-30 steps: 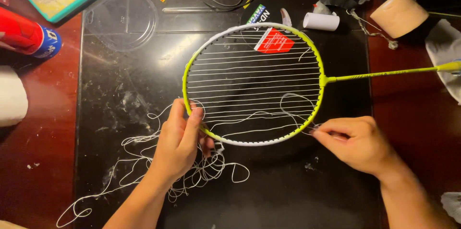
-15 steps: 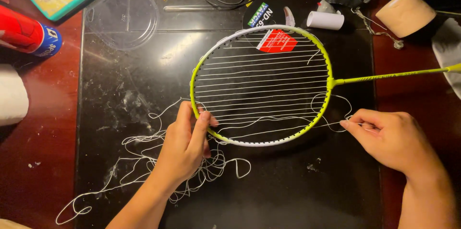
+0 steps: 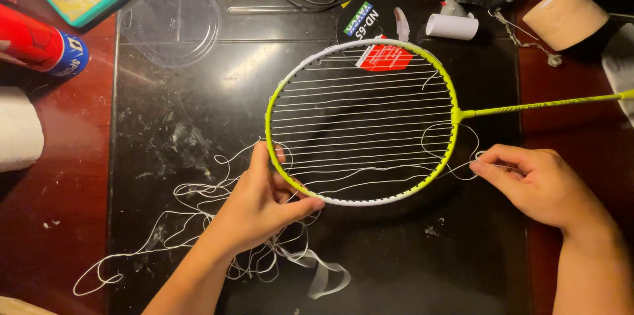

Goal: Manually weaving strings through a badminton racket frame.

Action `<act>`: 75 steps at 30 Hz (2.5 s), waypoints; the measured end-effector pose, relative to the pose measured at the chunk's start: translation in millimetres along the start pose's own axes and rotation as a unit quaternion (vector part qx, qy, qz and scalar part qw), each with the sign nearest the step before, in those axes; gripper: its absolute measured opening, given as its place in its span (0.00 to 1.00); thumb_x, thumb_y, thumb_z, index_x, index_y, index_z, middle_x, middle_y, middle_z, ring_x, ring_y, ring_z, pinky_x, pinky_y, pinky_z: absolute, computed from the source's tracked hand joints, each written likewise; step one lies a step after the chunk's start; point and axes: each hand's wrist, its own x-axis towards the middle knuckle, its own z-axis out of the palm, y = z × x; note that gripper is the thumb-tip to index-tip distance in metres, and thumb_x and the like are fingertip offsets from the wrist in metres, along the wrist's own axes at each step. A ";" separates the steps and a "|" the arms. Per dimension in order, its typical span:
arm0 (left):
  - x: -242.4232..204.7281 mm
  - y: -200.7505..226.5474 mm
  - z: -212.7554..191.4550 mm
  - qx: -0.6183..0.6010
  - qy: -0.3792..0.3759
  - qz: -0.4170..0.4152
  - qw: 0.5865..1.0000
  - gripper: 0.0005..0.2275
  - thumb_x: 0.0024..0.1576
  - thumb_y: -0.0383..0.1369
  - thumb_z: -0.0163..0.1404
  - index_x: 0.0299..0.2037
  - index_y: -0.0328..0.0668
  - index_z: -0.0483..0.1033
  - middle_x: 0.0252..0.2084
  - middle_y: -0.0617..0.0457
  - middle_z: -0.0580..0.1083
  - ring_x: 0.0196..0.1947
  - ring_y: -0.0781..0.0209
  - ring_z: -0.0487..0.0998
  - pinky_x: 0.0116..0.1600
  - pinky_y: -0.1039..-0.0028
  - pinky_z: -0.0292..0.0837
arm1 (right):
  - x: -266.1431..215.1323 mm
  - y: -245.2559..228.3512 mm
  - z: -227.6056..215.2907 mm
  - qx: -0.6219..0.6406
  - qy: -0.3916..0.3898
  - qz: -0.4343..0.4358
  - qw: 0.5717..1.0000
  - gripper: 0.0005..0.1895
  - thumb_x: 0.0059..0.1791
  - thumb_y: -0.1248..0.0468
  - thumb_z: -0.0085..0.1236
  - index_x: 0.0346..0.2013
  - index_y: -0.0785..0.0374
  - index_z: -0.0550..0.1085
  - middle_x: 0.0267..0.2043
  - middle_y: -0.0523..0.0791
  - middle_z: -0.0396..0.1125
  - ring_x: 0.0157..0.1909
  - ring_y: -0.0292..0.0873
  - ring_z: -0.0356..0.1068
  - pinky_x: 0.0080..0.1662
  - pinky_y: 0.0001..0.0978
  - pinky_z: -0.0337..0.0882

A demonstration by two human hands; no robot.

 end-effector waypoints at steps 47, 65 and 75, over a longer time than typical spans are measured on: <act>-18.3 -0.9 -81.9 0.141 -0.299 -0.019 0.944 0.49 0.52 0.20 0.56 0.79 0.52 0.31 0.29 0.56 0.65 0.28 0.66 0.64 0.36 0.80 0.65 | 12.2 48.8 -9.5 0.143 -0.091 0.040 0.985 0.09 0.50 0.65 0.58 0.28 0.69 0.77 0.24 0.40 0.68 0.31 0.31 0.62 0.36 0.27 0.63; 0.8 2.9 -21.5 -0.024 -0.198 -0.027 0.979 0.33 0.53 0.26 0.60 0.70 0.45 0.61 0.34 0.55 0.78 0.27 0.77 0.68 0.30 0.82 0.64 | 12.2 51.2 -8.6 0.125 -0.092 0.037 0.987 0.10 0.52 0.64 0.57 0.31 0.68 0.78 0.25 0.39 0.66 0.31 0.31 0.60 0.34 0.27 0.62; 3.3 -12.6 -20.8 -0.006 -0.165 -0.063 0.984 0.04 0.55 0.27 0.54 0.36 0.35 0.81 0.23 0.62 0.74 0.22 0.77 0.67 0.25 0.80 0.63 | 12.7 52.7 -7.3 0.149 -0.087 0.050 0.984 0.08 0.51 0.65 0.57 0.33 0.68 0.78 0.27 0.39 0.70 0.32 0.30 0.64 0.35 0.25 0.64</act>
